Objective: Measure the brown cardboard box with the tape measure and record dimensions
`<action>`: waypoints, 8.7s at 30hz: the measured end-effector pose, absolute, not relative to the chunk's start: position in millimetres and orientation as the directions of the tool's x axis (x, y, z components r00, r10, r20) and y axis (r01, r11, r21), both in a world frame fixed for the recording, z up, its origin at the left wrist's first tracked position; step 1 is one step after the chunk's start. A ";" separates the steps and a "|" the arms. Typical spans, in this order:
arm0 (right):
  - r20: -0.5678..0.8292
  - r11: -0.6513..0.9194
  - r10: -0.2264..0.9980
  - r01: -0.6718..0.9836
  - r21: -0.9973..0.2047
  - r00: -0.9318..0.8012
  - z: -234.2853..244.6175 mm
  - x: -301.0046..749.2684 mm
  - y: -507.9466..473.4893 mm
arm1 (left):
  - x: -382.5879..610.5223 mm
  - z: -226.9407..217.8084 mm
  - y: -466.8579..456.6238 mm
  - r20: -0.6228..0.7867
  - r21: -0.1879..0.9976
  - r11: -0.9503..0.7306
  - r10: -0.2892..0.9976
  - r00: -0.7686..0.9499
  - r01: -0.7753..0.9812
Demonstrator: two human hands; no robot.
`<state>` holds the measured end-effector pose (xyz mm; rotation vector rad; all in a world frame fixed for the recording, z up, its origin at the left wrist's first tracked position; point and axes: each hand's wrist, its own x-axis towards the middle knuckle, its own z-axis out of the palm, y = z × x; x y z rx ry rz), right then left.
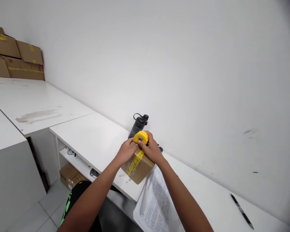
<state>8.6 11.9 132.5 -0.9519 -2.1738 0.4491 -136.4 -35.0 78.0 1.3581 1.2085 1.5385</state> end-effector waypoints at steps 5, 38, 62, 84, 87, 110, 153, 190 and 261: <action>0.464 0.680 0.732 0.501 -0.535 -0.498 134.0 43.7 0.1 | -137.8 78.6 -29.9 0.243 0.968 -0.211 0.920 -0.309 0.132; 0.363 0.635 0.772 0.630 -0.447 -0.521 152.2 8.3 2.0 | -134.3 83.9 -38.7 0.218 0.969 -0.238 0.951 -0.218 -0.067; 0.482 0.550 0.831 0.281 -0.786 -0.278 90.1 26.4 -22.1 | -216.0 32.6 -82.7 -0.232 0.793 0.101 0.962 -0.144 -0.601; 0.308 0.306 0.944 0.034 -0.951 0.117 117.3 23.2 -8.2 | -151.6 68.3 -147.2 0.019 0.996 -0.041 0.961 -0.275 -0.074; 0.421 0.414 0.880 0.079 -0.907 0.221 111.9 23.1 4.4 | -141.8 68.8 -126.7 -0.080 0.983 0.018 0.937 -0.339 -0.183; 0.305 0.756 0.640 0.508 -0.413 -0.705 130.8 21.5 -33.3 | -111.4 51.1 -110.3 0.235 0.971 -0.226 0.873 -0.427 0.074; 0.261 0.563 0.804 0.546 -0.620 -0.534 122.9 171.5 -45.6 | -122.6 51.8 -98.2 0.299 0.936 -0.156 0.825 -0.479 0.316; 0.465 0.194 0.832 0.627 -0.754 0.303 11.6 237.9 11.5 | -54.8 2.9 -103.8 0.559 0.119 -0.676 0.651 0.514 0.727; 0.602 0.330 0.680 0.557 -0.762 0.419 -1.9 234.6 8.9 | 15.5 22.7 45.1 0.342 0.266 -0.352 0.905 0.253 0.898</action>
